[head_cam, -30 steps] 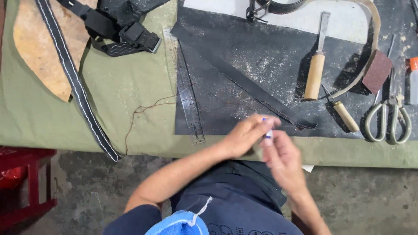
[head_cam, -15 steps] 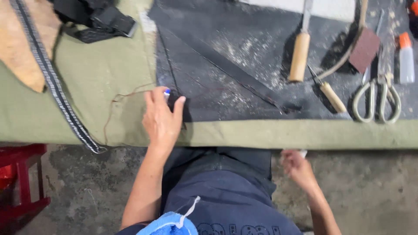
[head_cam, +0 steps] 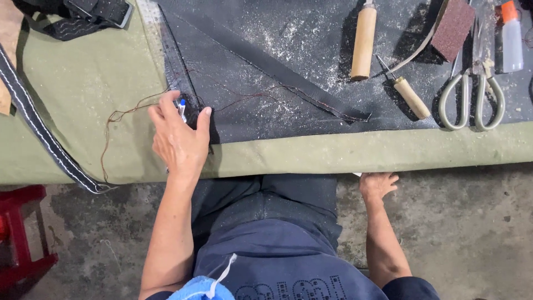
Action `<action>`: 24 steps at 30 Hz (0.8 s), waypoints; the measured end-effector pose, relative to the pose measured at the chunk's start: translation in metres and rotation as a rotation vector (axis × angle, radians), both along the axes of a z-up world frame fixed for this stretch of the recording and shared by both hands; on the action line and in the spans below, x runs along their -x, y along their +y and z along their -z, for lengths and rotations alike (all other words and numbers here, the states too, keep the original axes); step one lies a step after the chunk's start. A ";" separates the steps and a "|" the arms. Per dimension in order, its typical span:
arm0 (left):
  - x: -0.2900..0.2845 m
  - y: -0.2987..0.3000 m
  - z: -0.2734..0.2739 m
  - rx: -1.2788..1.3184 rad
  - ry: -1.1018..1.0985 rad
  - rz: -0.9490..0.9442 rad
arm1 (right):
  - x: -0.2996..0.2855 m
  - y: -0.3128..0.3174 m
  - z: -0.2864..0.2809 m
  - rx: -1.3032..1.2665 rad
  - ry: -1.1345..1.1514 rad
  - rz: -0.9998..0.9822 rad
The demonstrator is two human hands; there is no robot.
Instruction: Measuring and marking a leather strap using a ruler and pen, then cutting a specific shape using a template and scissors.
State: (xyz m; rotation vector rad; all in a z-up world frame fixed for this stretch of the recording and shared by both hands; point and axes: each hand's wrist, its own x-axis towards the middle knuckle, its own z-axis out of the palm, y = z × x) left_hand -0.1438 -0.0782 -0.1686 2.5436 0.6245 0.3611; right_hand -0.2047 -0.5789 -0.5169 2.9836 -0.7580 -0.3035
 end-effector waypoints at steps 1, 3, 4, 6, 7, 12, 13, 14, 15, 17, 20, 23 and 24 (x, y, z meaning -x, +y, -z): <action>0.001 0.000 -0.001 -0.003 -0.003 0.009 | 0.002 -0.001 0.009 0.045 0.015 -0.012; 0.002 0.001 0.000 -0.016 -0.011 0.025 | 0.001 -0.009 0.022 0.043 0.028 -0.004; 0.003 0.001 0.001 -0.029 -0.021 0.038 | 0.001 -0.013 0.029 0.042 0.039 0.002; 0.002 0.003 0.002 -0.029 -0.023 0.043 | 0.002 -0.015 0.030 0.037 0.072 -0.008; 0.002 0.003 0.002 -0.027 -0.029 0.047 | 0.003 -0.016 0.031 0.032 0.101 -0.018; -0.001 0.004 -0.003 0.046 -0.011 0.013 | -0.001 -0.032 -0.008 -0.196 0.115 0.092; -0.003 0.004 -0.004 0.097 -0.003 -0.018 | -0.005 -0.029 -0.017 -0.213 0.140 0.083; -0.002 0.007 -0.002 0.099 -0.003 -0.013 | -0.008 -0.029 -0.027 -0.230 0.165 0.075; -0.001 0.010 0.000 0.126 0.009 -0.025 | -0.009 -0.029 -0.037 -0.246 0.190 0.069; 0.001 0.017 0.003 0.156 0.023 -0.026 | -0.011 -0.031 -0.055 -0.279 0.240 0.061; 0.006 0.026 0.002 0.370 0.031 0.008 | -0.016 -0.032 -0.077 -0.331 0.316 0.048; 0.017 0.031 -0.005 0.536 -0.035 0.073 | -0.026 -0.022 -0.098 -0.391 0.396 0.025; 0.021 0.034 -0.005 0.670 -0.085 0.096 | -0.029 -0.016 -0.106 -0.411 0.424 0.017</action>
